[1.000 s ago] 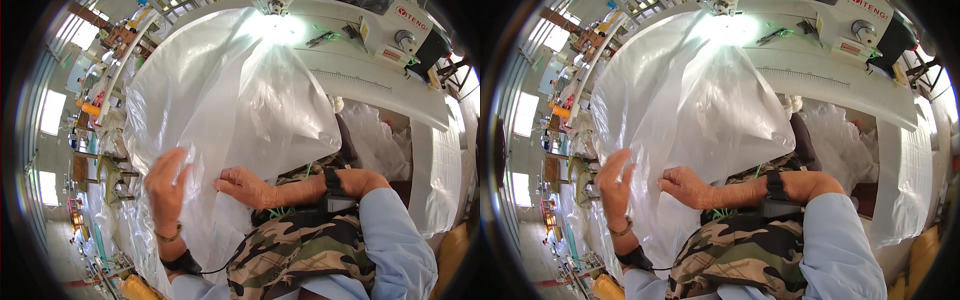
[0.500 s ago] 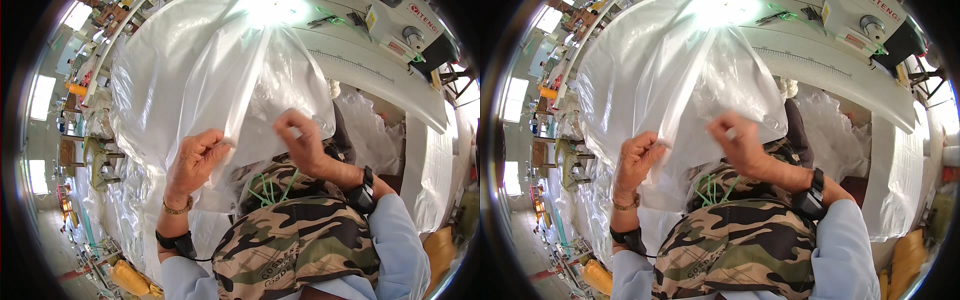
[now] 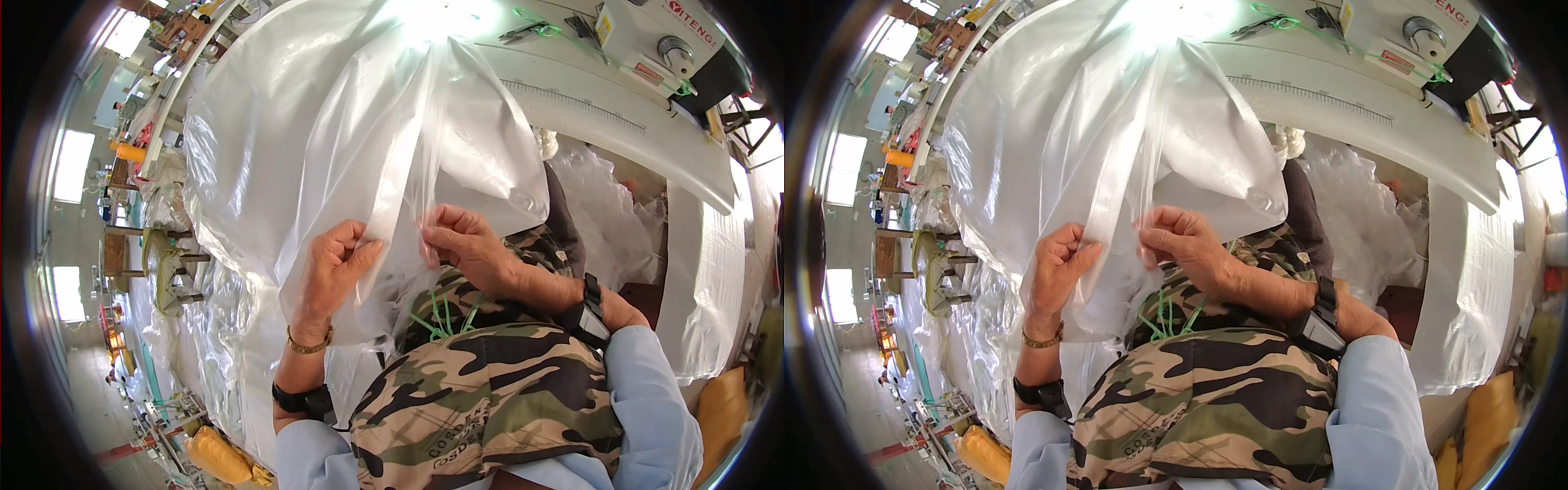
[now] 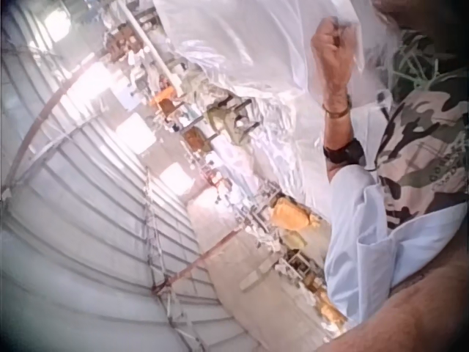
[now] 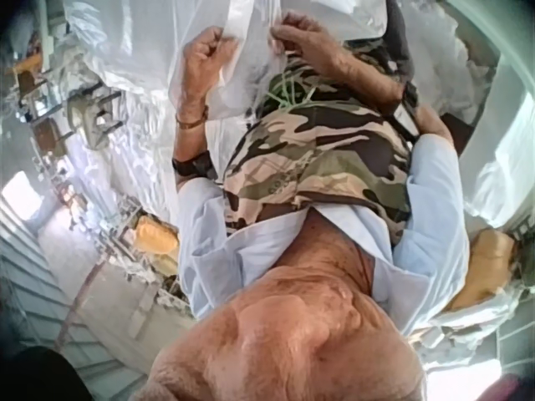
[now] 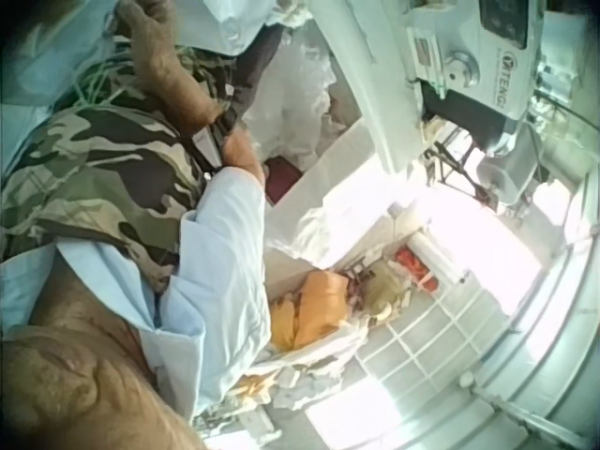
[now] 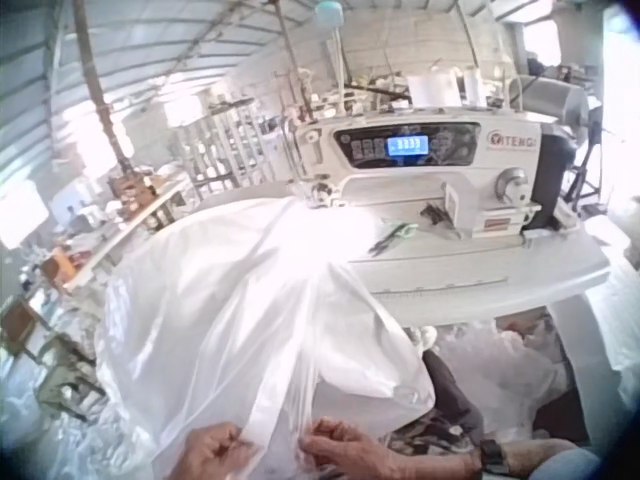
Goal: Sewing two white plastic sheets together using an industrial sewing machine.
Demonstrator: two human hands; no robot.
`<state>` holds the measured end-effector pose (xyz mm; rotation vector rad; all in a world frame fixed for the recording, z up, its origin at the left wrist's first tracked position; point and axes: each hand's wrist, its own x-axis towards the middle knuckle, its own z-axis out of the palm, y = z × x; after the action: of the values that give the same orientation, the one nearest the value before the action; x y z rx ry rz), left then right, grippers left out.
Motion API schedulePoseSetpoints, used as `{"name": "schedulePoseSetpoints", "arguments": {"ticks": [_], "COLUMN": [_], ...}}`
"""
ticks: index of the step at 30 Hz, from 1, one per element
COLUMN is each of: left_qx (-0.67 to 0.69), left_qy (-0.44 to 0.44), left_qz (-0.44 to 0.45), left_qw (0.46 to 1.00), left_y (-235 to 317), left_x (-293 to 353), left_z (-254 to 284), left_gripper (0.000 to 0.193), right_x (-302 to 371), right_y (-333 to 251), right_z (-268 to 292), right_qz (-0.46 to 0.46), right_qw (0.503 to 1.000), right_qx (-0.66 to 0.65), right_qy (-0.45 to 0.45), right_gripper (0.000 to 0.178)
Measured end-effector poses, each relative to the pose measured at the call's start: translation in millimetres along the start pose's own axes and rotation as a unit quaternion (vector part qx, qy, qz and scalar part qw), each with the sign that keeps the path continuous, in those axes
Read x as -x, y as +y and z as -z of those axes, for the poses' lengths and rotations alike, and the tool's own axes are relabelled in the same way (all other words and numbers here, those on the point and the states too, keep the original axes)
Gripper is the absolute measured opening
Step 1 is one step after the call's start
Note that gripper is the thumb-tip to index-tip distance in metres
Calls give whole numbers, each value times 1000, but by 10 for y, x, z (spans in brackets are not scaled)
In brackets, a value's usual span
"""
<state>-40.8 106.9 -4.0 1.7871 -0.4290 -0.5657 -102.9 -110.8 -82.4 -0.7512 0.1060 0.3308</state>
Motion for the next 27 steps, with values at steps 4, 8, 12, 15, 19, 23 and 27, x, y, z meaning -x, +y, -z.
{"name": "schedulePoseSetpoints", "arguments": {"ticks": [4, 8, 12, 15, 19, 23, 27], "left_qx": [162, 147, 192, 208, 229, 201, 176], "left_qy": [18, -15, -35, -27, -22, -13, -29], "left_qz": [52, 45, 77, 79, 78, 86, 66], "left_qw": [985, 988, 978, 974, 970, 976, 982], "left_y": [-105, -132, -90, -77, -69, -53, -44], "left_x": [10, -8, -18, -11, -9, -6, -32], "left_z": [-70, -169, -135, -73, -19, -110, -143], "left_gripper": [15, 24, 30, 31, 31, 31, 31], "right_x": [73, 60, 128, 164, 246, 197, -23], "right_y": [-30, 91, 23, 69, 46, -69, -97], "right_z": [-282, -264, -232, -138, -200, -303, -323], "right_qz": [-17, 10, -16, 17, 59, 41, 35], "right_qw": [998, 995, 996, 995, 997, 998, 998], "right_qx": [-23, -1, 69, 76, 43, -56, 44], "right_qy": [-53, -103, -50, -59, -22, 12, 41], "right_gripper": [16, 15, 10, 9, 15, 17, 19]}}
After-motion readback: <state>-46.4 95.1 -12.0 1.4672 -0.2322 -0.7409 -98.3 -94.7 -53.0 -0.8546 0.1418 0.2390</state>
